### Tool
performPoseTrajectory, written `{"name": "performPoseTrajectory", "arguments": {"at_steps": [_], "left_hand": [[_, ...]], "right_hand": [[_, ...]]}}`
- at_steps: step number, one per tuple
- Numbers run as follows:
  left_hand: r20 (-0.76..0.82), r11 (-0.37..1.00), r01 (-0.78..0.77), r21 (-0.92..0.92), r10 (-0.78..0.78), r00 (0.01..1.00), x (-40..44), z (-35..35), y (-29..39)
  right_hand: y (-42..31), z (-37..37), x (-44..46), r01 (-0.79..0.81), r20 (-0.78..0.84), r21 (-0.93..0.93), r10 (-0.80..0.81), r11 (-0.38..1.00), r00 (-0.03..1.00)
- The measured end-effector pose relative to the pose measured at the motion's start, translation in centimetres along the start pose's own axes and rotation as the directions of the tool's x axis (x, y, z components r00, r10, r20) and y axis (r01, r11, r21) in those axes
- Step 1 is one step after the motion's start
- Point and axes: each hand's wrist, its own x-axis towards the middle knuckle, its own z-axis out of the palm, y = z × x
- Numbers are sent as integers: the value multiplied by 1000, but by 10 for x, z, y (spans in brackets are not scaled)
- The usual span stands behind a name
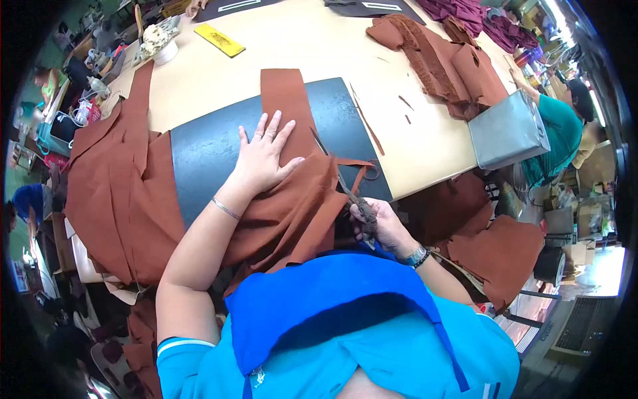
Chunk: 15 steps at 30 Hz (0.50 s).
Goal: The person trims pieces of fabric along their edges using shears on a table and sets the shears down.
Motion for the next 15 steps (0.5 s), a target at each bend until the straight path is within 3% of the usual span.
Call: {"name": "performPoseTrajectory", "arguments": {"at_steps": [5, 15], "left_hand": [[-10, 1000, 30, 4, -30, 999, -2, 2, 2], [5, 998, 61, 32, -62, 998, -14, 2, 27]], "right_hand": [[2, -5, -2, 14, 28, -63, -12, 998, 1000], [6, -4, 6, 34, 17, 17, -34, 999, 999]]}}
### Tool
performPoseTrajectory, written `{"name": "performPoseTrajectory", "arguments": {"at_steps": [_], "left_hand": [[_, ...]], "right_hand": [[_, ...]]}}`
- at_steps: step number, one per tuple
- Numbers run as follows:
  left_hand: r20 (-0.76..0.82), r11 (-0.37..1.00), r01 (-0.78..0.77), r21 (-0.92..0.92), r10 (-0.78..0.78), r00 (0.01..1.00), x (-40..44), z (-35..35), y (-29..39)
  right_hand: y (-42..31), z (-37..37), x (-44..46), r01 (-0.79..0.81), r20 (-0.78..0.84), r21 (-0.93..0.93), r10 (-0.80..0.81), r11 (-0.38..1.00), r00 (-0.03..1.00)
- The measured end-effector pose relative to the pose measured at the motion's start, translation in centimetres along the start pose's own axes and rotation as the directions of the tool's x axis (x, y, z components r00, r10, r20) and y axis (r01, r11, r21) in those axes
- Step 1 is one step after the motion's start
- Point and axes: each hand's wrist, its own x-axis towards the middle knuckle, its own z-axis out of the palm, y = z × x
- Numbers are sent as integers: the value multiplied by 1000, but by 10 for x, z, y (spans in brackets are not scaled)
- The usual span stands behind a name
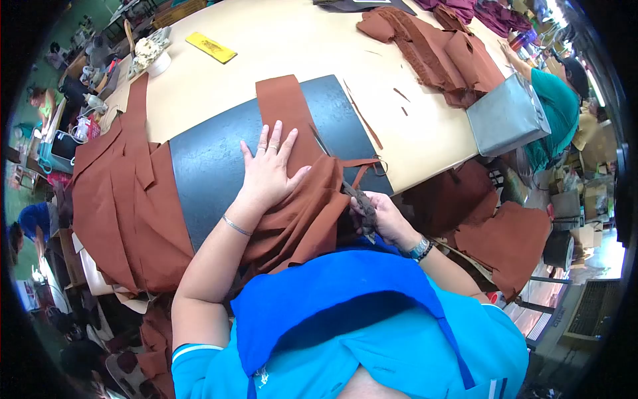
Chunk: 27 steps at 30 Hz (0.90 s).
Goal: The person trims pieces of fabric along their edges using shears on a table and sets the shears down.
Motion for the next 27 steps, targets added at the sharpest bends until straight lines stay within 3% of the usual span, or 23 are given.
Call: {"name": "performPoseTrajectory", "arguments": {"at_steps": [8, 14, 20, 23, 27], "left_hand": [[1, 1000, 2, -10, -2, 1000, -5, -2, 11], [47, 1000, 7, -14, -6, 999, -15, -6, 29], [51, 1000, 20, -14, -20, 999, -15, -6, 32], [48, 1000, 5, -9, -5, 999, -17, -6, 32], [88, 999, -22, -48, 26, 996, -24, -8, 38]], "right_hand": [[8, 3, -3, 59, 4, -24, -59, 998, 998], [10, 2, 2, 34, -46, 64, -31, 997, 998], [6, 12, -6, 117, -39, 37, -116, 992, 992], [-8, 21, -11, 41, -95, 99, -31, 994, 995], [-5, 3, 1, 19, -42, 48, -17, 999, 999]]}}
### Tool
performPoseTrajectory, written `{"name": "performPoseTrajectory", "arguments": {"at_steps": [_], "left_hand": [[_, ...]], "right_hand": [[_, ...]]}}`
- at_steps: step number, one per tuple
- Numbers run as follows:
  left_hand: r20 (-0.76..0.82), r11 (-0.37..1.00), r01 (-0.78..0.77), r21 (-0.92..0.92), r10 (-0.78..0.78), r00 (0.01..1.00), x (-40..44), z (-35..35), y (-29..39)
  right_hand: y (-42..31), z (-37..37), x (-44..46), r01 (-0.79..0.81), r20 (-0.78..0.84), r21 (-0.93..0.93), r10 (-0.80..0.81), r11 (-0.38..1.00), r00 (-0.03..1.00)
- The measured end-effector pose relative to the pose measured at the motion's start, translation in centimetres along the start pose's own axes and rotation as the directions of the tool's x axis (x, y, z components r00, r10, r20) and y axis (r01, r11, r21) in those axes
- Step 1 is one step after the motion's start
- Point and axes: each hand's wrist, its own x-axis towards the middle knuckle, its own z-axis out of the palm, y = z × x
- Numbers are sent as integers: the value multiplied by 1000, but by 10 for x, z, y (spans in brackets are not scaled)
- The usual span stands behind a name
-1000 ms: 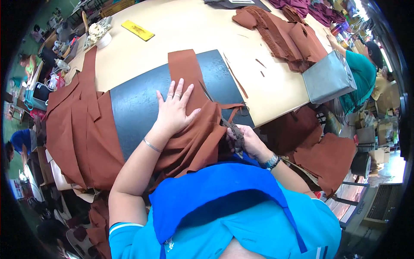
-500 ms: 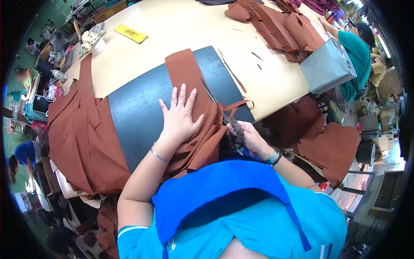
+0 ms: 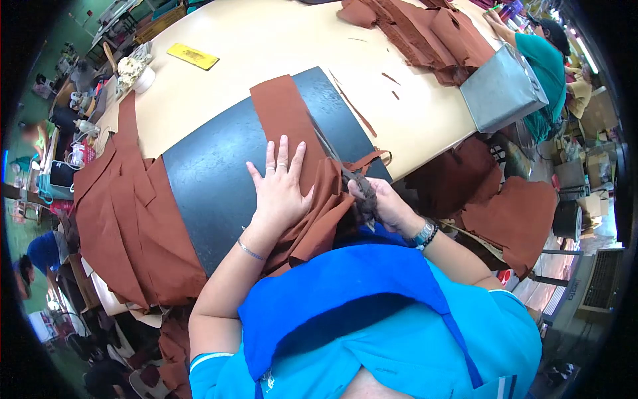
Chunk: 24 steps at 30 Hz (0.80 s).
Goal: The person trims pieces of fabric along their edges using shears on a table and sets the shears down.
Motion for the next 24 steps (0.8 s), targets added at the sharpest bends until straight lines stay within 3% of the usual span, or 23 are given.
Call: {"name": "performPoseTrajectory", "arguments": {"at_steps": [6, 9, 12, 15, 24], "left_hand": [[-3, 1000, 13, -25, -13, 1000, -1, -2, 4], [-6, 1000, 6, -30, -7, 1000, -2, -2, 4], [-14, 1000, -8, -22, 8, 1000, -3, 0, 3], [-38, 998, -43, 48, 44, 998, -8, 6, 3], [-41, 999, -38, 3, 38, 998, -13, 5, 9]], "right_hand": [[-19, 16, -8, -33, -81, -122, 23, 992, 996], [-2, 13, -3, 56, -71, -68, -60, 996, 996], [0, 10, -3, 29, -55, -27, -30, 999, 998], [1, 9, 6, 97, -105, -72, -104, 993, 989], [-2, 9, 7, 88, -110, -70, -95, 994, 989]]}}
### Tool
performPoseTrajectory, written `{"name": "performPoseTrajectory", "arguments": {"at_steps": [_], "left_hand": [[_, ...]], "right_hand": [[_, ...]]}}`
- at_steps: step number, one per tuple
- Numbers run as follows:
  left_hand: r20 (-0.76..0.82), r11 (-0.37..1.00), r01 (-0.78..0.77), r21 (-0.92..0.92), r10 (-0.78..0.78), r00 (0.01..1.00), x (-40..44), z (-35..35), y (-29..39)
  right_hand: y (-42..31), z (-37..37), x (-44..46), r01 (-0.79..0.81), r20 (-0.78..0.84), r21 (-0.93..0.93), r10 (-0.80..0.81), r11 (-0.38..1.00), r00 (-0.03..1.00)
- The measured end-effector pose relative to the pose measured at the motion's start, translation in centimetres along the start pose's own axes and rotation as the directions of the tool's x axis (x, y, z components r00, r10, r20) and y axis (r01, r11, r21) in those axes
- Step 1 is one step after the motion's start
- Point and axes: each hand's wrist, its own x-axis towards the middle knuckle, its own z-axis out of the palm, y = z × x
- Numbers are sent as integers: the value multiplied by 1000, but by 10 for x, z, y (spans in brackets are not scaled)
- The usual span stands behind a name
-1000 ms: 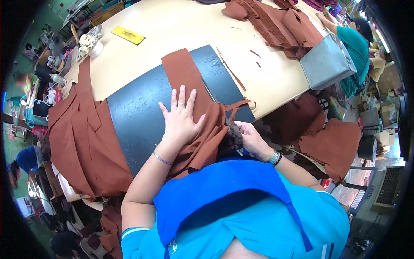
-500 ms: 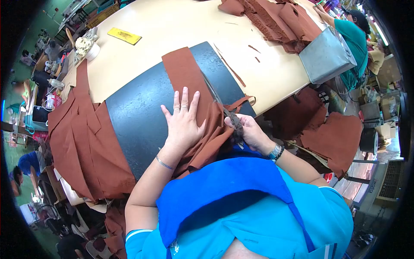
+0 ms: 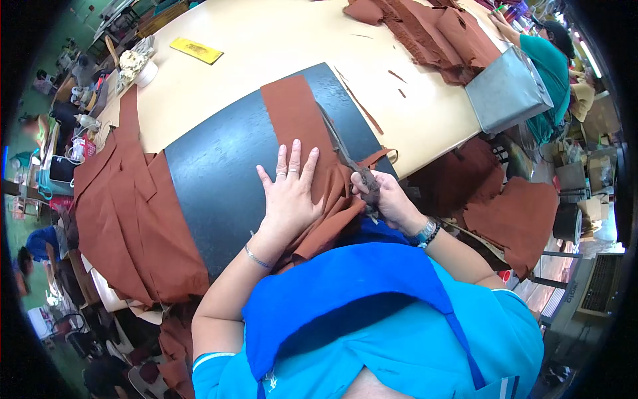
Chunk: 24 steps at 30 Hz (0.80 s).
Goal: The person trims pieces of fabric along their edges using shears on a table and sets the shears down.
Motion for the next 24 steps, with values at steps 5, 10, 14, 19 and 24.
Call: {"name": "performPoseTrajectory", "arguments": {"at_steps": [5, 10, 14, 19, 24], "left_hand": [[34, 999, -19, -34, 21, 999, -3, -3, 2], [52, 998, -24, -62, 27, 998, -7, -5, 3], [6, 997, -35, -69, 36, 999, -4, -6, -3], [39, 987, 101, -123, -97, 995, 43, -37, -29], [-23, 961, 273, -37, -274, 962, 103, -19, -31]], "right_hand": [[0, 1, 4, -23, -15, 74, 24, 997, 1000], [-2, -1, 11, -17, 11, 109, 16, 994, 1000], [-1, 3, 8, 9, -56, 219, 3, 976, 998], [-2, -18, 5, -41, -99, 296, 74, 954, 992], [-4, -36, -1, -115, -24, 244, 125, 963, 992]]}}
